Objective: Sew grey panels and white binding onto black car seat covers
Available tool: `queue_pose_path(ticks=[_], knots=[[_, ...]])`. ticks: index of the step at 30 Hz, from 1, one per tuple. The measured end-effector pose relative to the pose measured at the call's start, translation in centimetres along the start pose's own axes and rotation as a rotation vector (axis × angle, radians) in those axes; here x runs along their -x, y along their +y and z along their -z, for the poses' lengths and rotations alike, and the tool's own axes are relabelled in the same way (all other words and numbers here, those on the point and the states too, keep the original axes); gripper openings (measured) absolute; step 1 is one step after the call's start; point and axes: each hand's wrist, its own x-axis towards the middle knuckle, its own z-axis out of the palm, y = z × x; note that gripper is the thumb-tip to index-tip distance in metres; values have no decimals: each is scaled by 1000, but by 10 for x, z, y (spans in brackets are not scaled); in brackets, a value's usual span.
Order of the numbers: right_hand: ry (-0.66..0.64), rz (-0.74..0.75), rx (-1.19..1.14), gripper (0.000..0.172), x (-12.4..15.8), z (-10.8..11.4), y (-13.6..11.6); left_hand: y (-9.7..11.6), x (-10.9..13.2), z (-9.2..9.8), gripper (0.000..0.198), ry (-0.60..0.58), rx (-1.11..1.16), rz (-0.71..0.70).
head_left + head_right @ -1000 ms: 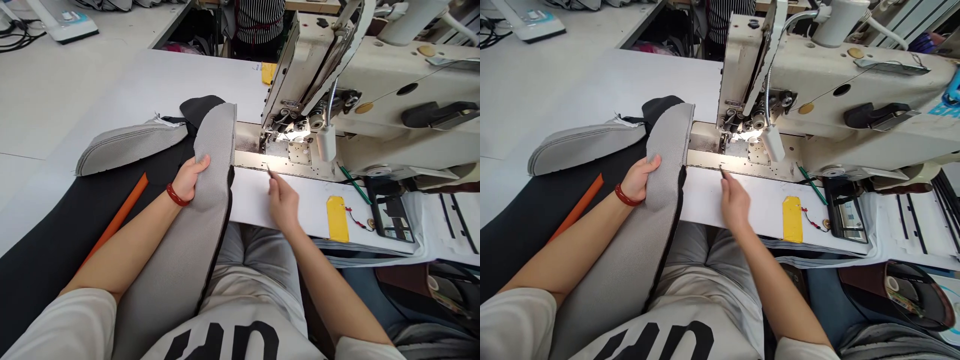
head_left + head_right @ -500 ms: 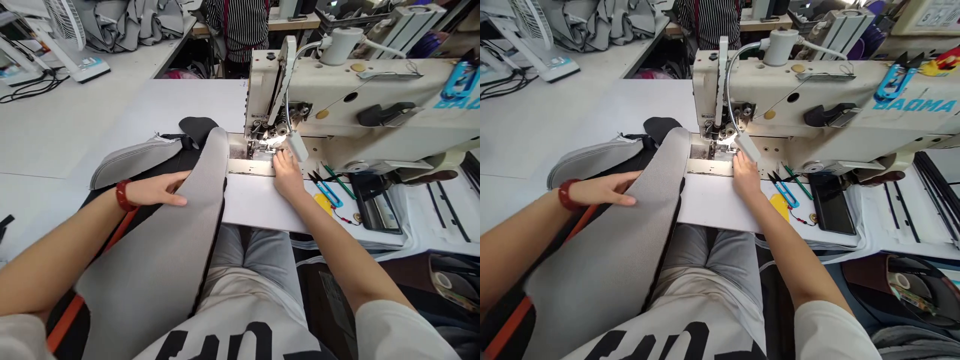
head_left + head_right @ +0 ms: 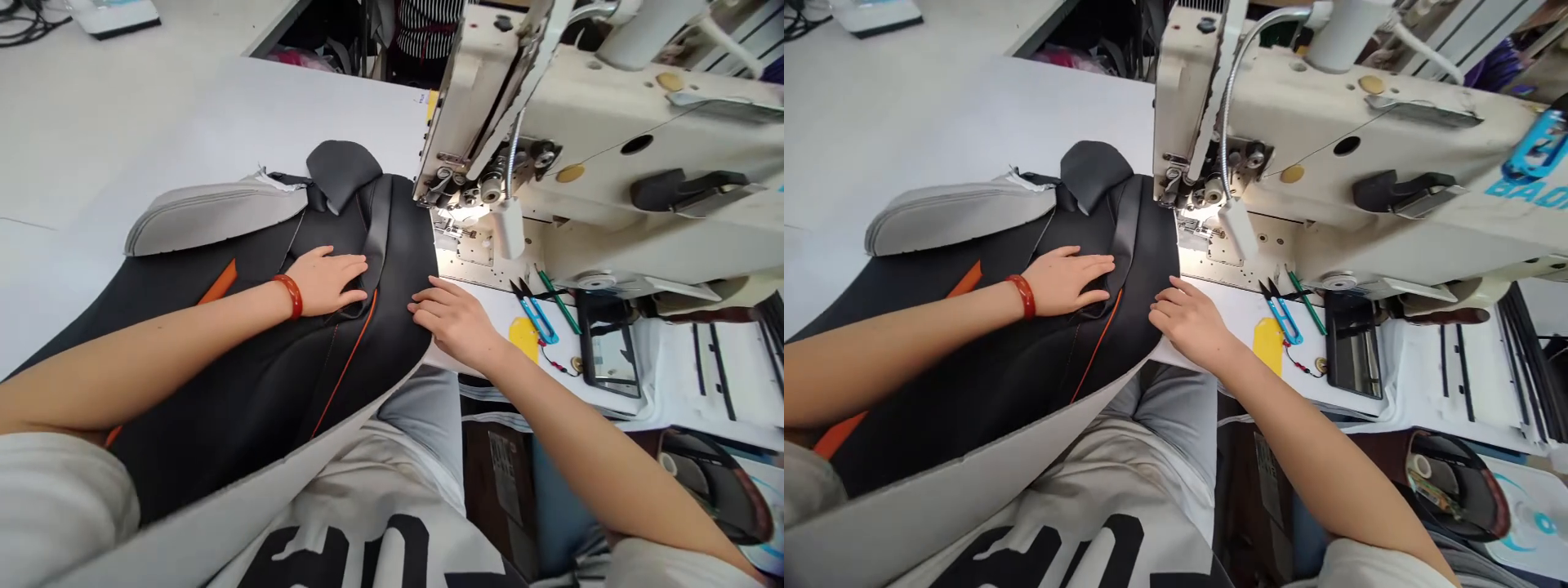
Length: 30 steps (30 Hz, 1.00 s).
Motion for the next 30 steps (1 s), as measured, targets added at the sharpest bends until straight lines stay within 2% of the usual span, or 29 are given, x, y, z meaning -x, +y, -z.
queue_pose_path(ticks=[3,5,10,14,17,19,25,30], knots=[[16,-37,-87,31,4,-8,-2,-13,18,0,66,-31,11,59],[19,-59,-133,30,0,-12,-4,-16,27,-5,66,-10,24,66],[28,-90,-160,28,-7,-18,-6,-10,49,-25,55,126,61,77],[39,-82,-151,28,-9,-18,-6,1,65,-23,56,137,86,13],[50,-65,-165,26,-11,-15,-4,5,64,-18,51,100,162,-96],[41,-79,-166,26,-12,-11,-4,3,60,-16,49,72,212,-117],[7,-89,-189,26,-10,-6,-4,-8,56,-17,46,124,265,-15],[50,-104,-252,22,-7,-18,-7,-12,66,-22,48,110,143,22]])
